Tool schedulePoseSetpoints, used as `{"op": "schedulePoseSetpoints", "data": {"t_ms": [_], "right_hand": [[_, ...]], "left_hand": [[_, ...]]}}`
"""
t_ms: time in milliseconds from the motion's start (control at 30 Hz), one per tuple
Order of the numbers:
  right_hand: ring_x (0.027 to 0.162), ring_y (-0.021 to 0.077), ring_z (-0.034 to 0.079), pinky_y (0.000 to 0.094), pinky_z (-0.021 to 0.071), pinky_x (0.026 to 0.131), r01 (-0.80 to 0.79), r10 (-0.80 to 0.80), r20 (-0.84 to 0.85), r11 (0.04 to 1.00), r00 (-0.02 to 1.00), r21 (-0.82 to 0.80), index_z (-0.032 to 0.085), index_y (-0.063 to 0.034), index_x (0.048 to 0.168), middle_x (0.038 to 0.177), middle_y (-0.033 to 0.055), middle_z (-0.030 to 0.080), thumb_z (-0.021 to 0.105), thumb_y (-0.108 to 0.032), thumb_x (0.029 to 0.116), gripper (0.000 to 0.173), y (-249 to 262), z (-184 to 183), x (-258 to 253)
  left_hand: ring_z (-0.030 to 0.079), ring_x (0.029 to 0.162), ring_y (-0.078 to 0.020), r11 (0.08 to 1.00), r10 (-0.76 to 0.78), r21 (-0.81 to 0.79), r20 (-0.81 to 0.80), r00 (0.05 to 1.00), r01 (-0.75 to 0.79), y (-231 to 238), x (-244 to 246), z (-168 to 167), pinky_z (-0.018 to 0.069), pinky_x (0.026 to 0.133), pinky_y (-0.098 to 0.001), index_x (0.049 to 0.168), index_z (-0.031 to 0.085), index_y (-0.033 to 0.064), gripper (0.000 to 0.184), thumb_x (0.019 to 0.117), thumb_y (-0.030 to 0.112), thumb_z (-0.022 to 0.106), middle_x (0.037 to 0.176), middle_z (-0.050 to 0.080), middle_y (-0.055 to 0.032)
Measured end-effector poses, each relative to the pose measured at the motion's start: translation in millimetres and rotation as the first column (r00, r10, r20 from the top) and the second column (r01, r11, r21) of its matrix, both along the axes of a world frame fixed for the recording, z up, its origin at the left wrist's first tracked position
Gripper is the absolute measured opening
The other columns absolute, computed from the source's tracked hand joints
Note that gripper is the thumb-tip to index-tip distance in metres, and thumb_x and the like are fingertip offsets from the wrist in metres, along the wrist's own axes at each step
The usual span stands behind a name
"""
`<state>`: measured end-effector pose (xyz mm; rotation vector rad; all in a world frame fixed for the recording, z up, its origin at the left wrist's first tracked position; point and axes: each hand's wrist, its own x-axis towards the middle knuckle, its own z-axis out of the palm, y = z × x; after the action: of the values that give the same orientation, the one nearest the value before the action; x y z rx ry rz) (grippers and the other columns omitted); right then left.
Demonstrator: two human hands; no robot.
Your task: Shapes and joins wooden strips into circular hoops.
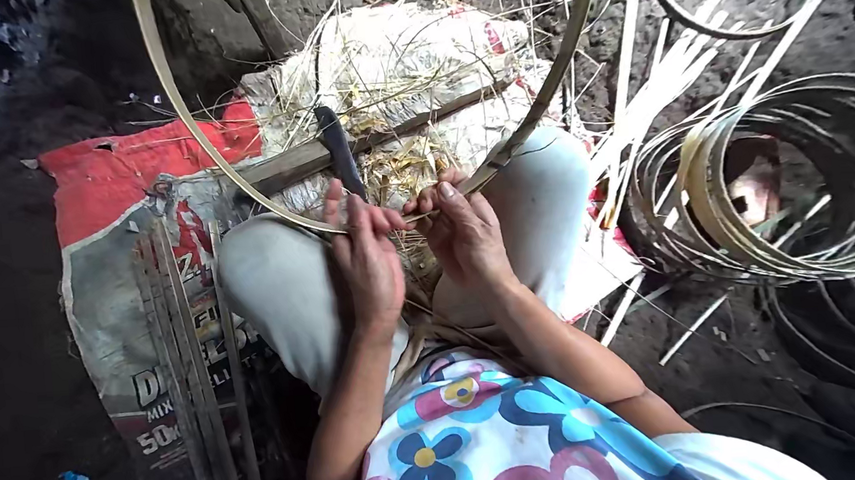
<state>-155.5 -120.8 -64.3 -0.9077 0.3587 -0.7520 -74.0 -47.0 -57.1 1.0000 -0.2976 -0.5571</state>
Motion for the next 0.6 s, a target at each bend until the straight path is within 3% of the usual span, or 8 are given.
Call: {"op": "schedulePoseSetpoints", "data": {"t_ms": [167,267,467,533,600], "right_hand": [[0.082,0.0077,0.064,0.0257,0.0570,0.079,0.048,-0.052,0.035,0.994,0.998,0.101,0.052,-0.0210,0.119,0.089,-0.0035,0.062,0.037,-0.027,0.1122,0.018,6,-13,8],[0.070,0.0097,0.063,0.0278,0.0568,0.069,0.076,-0.079,0.038,0.995,0.996,0.060,0.052,-0.0199,0.115,0.076,-0.0038,0.060,0.035,-0.028,0.1114,0.019,1,-26,15],[0.064,0.0088,0.061,0.0263,0.0557,0.066,0.010,-0.010,-0.057,1.000,0.998,0.008,0.050,-0.0179,0.112,0.070,-0.0046,0.057,0.031,-0.026,0.1110,0.021,-3,-30,6],[0.067,0.0087,0.062,0.0262,0.0560,0.067,0.003,-0.003,-0.066,1.000,0.998,0.001,0.050,-0.0175,0.114,0.073,-0.0043,0.059,0.032,-0.028,0.1116,0.021,-1,-26,6],[0.079,0.0080,0.065,0.0272,0.0572,0.076,-0.031,0.030,-0.078,1.000,0.996,-0.004,0.048,-0.0184,0.130,0.088,-0.0048,0.063,0.032,-0.033,0.1119,0.028,1,-22,3]], "left_hand": [[0.059,0.071,-0.0061,1.000,0.016,0.021,-0.027,1.000,-0.015,-6,-6,-17,0.0555,0.074,-0.0262,0.140,0.045,0.0214,0.030,0.1116,0.028,0.037,0.079,0.053,0.0069],[0.060,0.066,-0.0106,0.997,0.036,0.072,-0.001,0.999,-0.036,-9,-2,-22,0.0566,0.071,-0.0300,0.138,0.043,0.0123,0.030,0.1106,0.021,0.034,0.073,0.054,0.0026],[0.061,0.065,-0.0106,0.989,-0.032,0.146,0.028,0.999,0.027,-2,-4,-27,0.0568,0.069,-0.0302,0.144,0.037,0.0073,0.036,0.1093,0.016,0.034,0.071,0.054,0.0021],[0.061,0.067,-0.0093,0.988,-0.044,0.147,0.008,0.999,0.043,-1,-2,-25,0.0564,0.071,-0.0289,0.143,0.038,0.0084,0.035,0.1096,0.018,0.034,0.073,0.054,0.0033],[0.060,0.068,-0.0078,0.994,-0.028,0.101,-0.046,0.999,0.033,-2,0,-19,0.0557,0.072,-0.0270,0.139,0.041,0.0111,0.031,0.1100,0.018,0.033,0.074,0.054,0.0051]]}}
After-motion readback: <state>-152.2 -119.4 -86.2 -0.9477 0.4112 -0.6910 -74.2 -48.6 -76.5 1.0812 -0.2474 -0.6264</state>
